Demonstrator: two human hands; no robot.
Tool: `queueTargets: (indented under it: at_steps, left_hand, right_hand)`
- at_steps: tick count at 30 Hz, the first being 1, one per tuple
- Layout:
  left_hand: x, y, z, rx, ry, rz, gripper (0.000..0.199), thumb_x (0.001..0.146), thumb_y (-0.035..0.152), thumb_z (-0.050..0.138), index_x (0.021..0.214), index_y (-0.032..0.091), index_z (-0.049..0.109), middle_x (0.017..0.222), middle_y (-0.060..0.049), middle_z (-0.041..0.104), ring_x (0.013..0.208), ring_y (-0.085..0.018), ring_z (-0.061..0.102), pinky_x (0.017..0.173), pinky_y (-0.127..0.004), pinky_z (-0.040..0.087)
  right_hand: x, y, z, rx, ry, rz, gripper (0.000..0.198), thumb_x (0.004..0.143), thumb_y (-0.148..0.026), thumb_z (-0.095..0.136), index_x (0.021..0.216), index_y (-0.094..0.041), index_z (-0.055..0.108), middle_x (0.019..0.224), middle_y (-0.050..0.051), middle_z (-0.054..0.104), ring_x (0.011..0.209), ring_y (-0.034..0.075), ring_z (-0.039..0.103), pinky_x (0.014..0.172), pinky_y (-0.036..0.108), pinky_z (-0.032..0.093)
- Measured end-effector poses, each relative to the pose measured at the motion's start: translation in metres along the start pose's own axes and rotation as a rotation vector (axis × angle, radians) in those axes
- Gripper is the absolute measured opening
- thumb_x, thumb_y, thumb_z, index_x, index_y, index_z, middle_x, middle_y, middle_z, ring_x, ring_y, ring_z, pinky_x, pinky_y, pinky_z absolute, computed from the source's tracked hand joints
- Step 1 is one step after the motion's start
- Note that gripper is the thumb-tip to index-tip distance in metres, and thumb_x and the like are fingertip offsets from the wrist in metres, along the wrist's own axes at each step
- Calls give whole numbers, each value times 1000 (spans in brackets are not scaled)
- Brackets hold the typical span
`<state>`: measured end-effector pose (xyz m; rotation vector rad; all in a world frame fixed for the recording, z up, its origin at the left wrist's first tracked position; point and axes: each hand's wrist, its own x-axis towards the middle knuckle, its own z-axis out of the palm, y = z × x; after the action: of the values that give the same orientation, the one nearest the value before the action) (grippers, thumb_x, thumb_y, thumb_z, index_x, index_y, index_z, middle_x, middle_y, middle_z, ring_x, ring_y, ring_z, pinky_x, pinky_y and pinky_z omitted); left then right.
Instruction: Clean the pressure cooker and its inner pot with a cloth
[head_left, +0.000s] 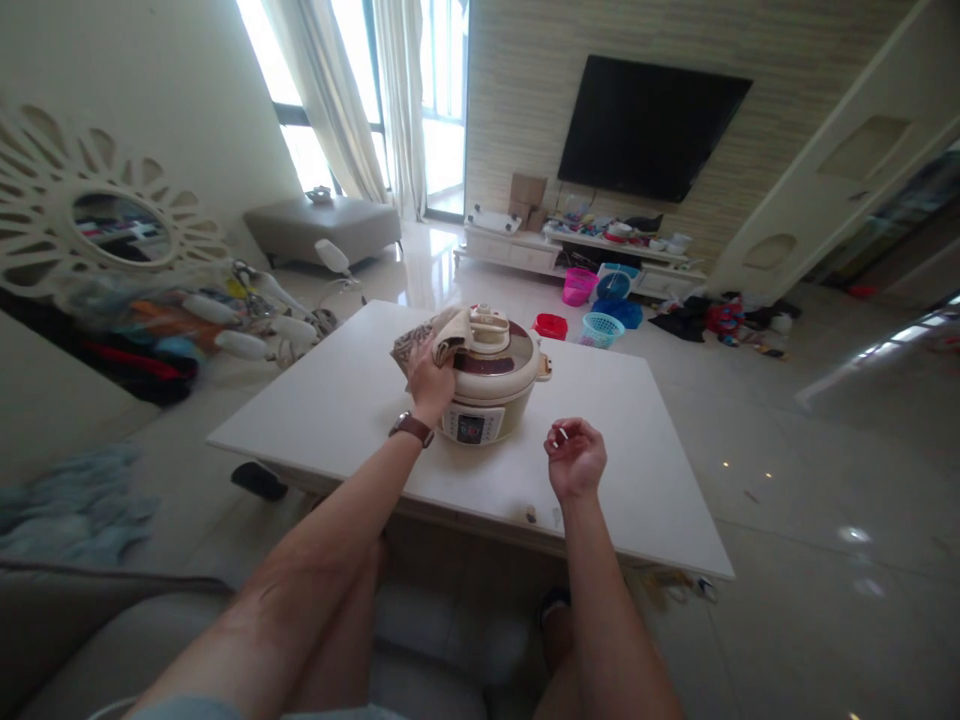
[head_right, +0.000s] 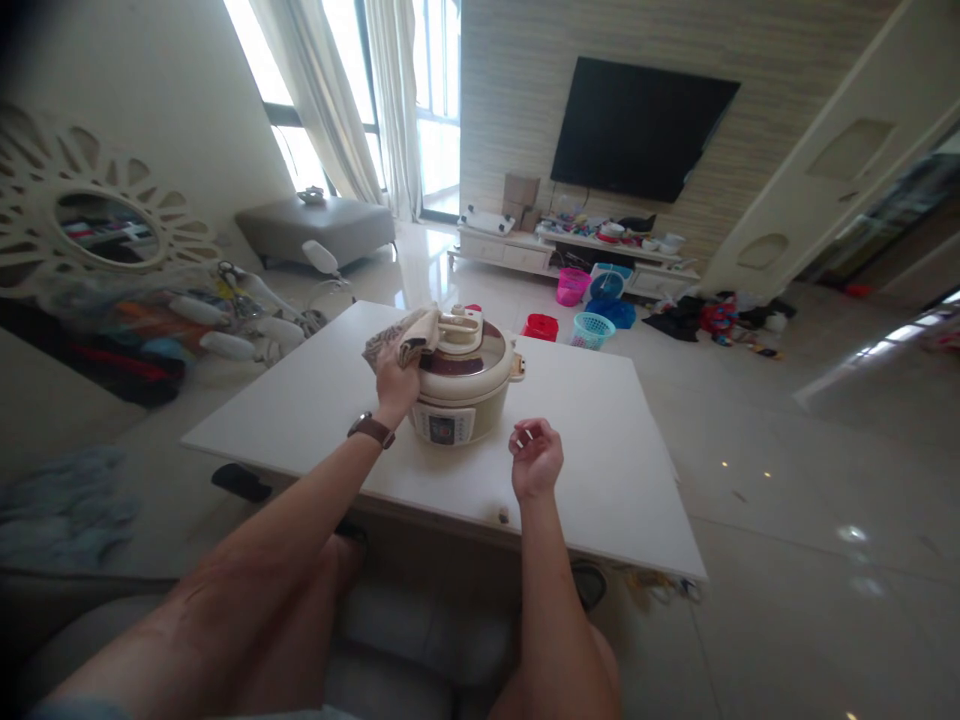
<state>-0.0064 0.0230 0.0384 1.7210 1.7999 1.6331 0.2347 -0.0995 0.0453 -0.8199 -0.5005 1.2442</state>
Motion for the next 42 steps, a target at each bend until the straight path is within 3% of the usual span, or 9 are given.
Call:
queueTargets:
  at_steps: [2,6,10,14,20,22,29,32,42]
  left_hand:
    - [-32,5,0,43,49,25,57,97,32,55,152,19,56,162,-11,52,161,-32,24,133,-52,17]
    - [-85,9,-3,112,-83,294,61,98,39,54,156,22,54,168,-9,44,165,-34,11,133,-56,7]
    - [-87,0,-5,55,-110,364,61,99,46,52,155,22,55,167,-9,45,164,-34,12,133,-56,4]
    - [-61,-24,1,-147,77,170,58,100,43,52,153,19,56,167,-12,44,162,-28,22,134,-47,13]
    - [-27,-72,20,-579,269,-491,45,96,36,64,131,7,68,146,-22,64,141,-28,57,123,-41,38]
    - [-32,-76,23,-637,279,-610,41,98,37,62,126,8,70,142,-22,66,138,-28,60,121,-42,41]
    - [-125,-39,19,-602,203,-633,39,94,29,69,132,19,67,152,-14,60,152,-21,45,130,-35,26]
    - [-143,-26,12,-620,121,-678,40,94,21,68,133,21,66,151,-11,62,151,-20,46,129,-35,29]
    - [-56,-58,9,-663,149,-940,47,102,43,59,131,7,69,138,-19,70,139,-28,60,120,-40,43]
  right_hand:
    - [2,0,1,10,8,-18,22,75,-41,63,65,-22,58,71,0,61,59,12,50,51,25,31]
    - [4,4,5,38,18,-32,24,73,-43,64,64,-22,58,70,0,61,56,12,51,49,25,31]
    - [5,8,8,15,2,-33,24,74,-42,64,63,-22,59,70,0,62,56,11,52,49,25,31]
    - [7,10,10,-11,17,-27,23,73,-41,64,62,-21,61,69,0,63,55,11,53,48,24,29]
    - [10,16,14,-55,26,-6,24,71,-43,66,62,-21,62,69,0,64,55,11,54,48,24,31]
    - [12,19,16,-79,38,-3,23,70,-42,66,63,-21,61,70,0,64,56,11,55,48,23,31]
    - [17,32,22,-104,123,4,21,69,-42,65,67,-21,60,70,-1,63,54,11,55,48,23,33]
    - [16,37,25,-106,119,7,21,69,-42,64,68,-21,60,71,-2,63,53,11,54,47,23,32]
    - [16,38,23,-125,130,12,20,68,-41,63,67,-21,61,69,-2,62,50,10,53,44,22,30]
